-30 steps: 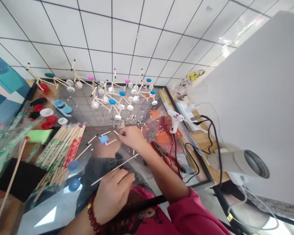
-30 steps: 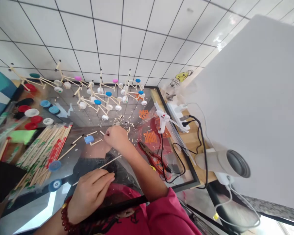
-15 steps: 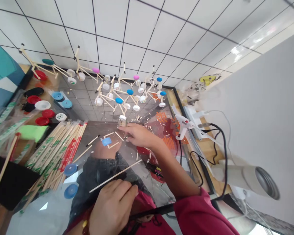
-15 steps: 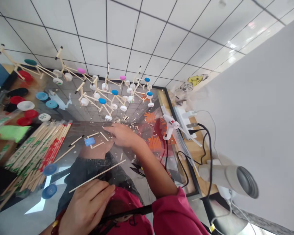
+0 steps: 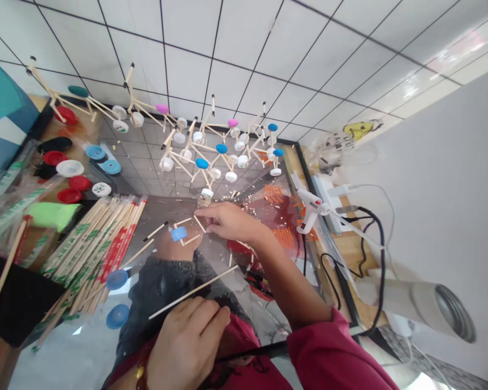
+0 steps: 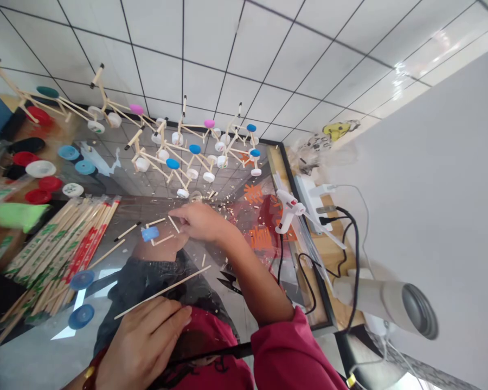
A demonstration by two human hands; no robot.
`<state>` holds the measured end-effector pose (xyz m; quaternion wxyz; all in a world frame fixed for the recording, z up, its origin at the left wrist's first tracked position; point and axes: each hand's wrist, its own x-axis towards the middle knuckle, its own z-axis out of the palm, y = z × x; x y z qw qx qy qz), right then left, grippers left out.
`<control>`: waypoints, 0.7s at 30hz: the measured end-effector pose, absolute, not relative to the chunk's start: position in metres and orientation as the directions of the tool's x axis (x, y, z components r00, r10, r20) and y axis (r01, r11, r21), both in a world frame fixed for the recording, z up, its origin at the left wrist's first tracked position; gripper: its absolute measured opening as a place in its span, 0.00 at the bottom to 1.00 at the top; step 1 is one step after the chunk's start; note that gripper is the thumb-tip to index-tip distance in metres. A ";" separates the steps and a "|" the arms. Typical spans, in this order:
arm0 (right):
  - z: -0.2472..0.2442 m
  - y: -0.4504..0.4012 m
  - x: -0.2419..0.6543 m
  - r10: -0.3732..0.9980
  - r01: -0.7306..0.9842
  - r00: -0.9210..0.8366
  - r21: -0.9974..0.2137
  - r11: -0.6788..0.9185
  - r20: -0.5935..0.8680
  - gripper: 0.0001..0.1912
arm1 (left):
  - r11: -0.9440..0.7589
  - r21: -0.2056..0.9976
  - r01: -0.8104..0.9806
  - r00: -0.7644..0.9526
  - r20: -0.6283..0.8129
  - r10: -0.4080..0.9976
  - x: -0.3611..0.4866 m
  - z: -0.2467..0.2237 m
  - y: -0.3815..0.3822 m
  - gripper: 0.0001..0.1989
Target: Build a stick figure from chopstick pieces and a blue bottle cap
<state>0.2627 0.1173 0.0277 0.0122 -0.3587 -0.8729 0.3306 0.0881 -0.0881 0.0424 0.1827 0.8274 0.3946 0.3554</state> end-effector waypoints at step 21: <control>0.030 0.114 0.256 0.634 0.617 -0.747 -0.564 0.549 -0.200 0.20 | -0.612 0.593 0.523 0.428 0.438 0.791 0.088 0.042 -0.087 0.16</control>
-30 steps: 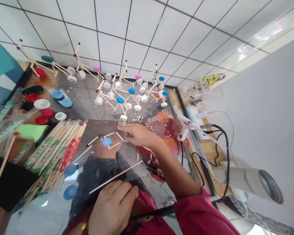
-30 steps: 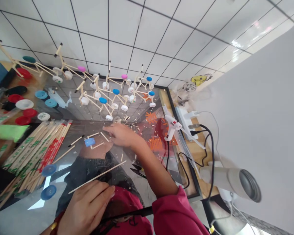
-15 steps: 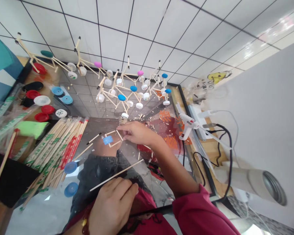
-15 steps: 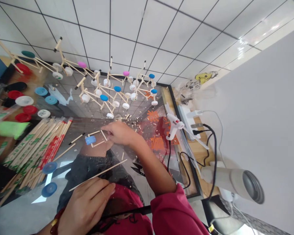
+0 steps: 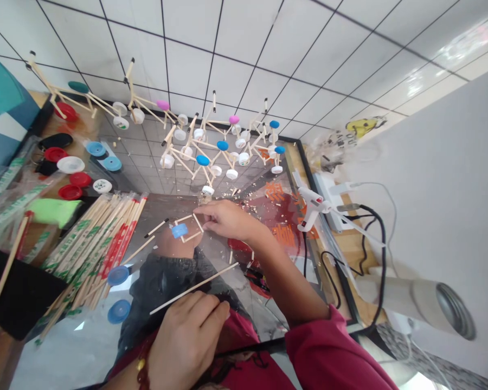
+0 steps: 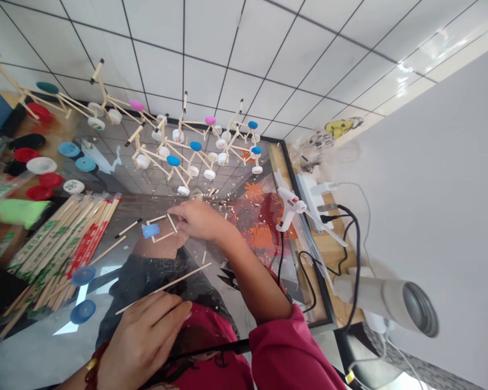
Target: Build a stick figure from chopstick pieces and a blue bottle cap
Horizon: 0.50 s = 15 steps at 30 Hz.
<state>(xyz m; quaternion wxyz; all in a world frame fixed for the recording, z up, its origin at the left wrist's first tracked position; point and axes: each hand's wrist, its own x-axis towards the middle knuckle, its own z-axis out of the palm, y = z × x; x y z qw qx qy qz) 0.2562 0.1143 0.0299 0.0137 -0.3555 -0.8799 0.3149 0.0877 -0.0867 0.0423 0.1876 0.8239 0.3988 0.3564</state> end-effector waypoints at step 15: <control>0.024 0.112 0.262 0.664 0.587 -0.740 -0.579 0.566 -0.102 0.24 | -0.619 0.581 0.529 0.438 0.437 0.785 0.086 0.042 -0.086 0.15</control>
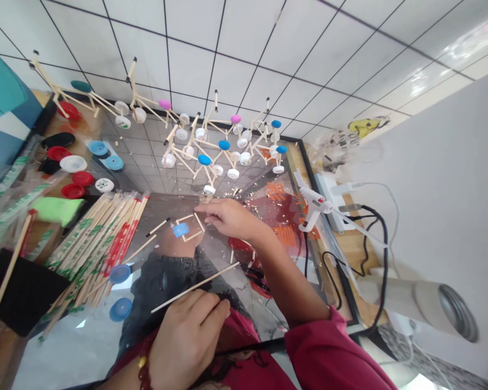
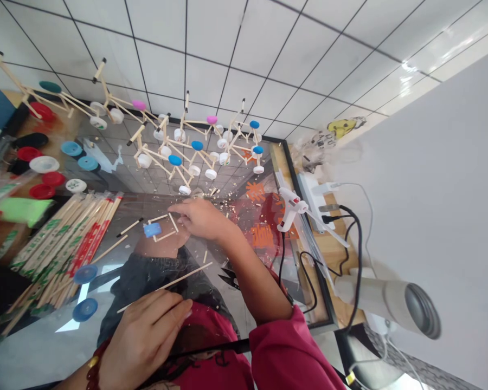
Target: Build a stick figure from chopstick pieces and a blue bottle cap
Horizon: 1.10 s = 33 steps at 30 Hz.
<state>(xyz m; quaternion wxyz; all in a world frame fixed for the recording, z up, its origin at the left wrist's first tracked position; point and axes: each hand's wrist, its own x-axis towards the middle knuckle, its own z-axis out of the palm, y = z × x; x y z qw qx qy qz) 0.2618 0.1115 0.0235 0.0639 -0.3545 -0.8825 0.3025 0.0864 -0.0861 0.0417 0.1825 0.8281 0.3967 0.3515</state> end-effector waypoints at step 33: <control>0.072 -0.070 0.287 0.951 0.362 -0.288 -0.907 0.217 0.113 0.05 | -0.349 0.853 0.387 0.265 0.259 0.929 0.079 0.035 -0.087 0.13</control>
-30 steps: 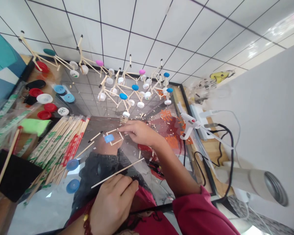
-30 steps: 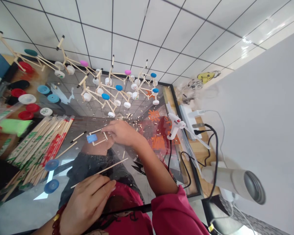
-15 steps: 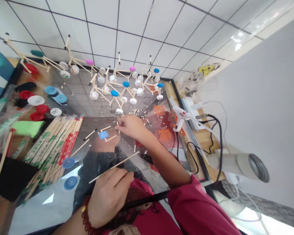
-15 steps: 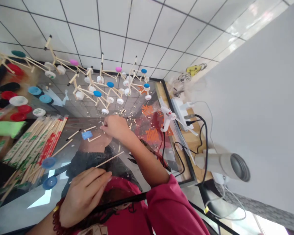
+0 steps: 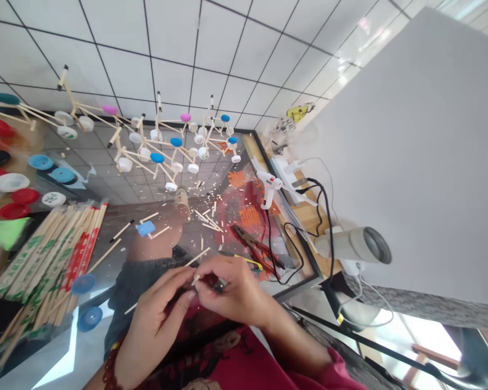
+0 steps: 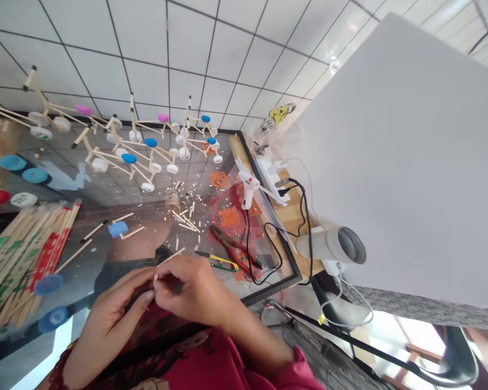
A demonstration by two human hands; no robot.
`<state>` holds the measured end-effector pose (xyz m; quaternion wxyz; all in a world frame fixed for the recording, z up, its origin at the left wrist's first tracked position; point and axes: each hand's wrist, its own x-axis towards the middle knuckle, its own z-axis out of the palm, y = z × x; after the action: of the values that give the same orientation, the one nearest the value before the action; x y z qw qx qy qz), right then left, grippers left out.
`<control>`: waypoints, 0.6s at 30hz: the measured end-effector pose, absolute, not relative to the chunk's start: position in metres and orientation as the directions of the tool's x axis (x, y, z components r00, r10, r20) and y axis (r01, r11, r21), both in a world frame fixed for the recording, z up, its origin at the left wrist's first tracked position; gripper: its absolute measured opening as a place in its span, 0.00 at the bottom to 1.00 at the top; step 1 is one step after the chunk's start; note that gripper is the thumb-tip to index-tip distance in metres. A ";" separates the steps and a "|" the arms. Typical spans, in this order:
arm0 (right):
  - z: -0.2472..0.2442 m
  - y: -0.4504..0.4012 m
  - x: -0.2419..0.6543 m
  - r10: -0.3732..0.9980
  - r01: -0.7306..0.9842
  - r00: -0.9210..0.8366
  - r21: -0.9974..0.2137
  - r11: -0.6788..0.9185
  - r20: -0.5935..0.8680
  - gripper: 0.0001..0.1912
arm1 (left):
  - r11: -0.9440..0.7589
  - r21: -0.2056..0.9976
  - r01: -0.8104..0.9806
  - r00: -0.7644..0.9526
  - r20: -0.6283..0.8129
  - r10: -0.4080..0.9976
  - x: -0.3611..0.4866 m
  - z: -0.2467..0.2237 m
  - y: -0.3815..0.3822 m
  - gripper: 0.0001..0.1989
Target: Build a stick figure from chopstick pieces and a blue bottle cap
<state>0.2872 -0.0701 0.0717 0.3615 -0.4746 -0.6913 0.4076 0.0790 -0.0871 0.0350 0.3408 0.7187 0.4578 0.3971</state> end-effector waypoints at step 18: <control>0.046 -0.031 0.330 0.985 0.905 -0.112 -0.424 0.047 -0.130 0.12 | 0.096 0.948 -0.304 -0.226 -0.170 0.959 0.075 0.039 -0.079 0.16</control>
<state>0.3296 -0.0313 0.0463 0.0982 -0.6591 -0.7169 0.2052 0.0748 -0.0793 0.0394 0.5339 0.3196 0.5129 0.5913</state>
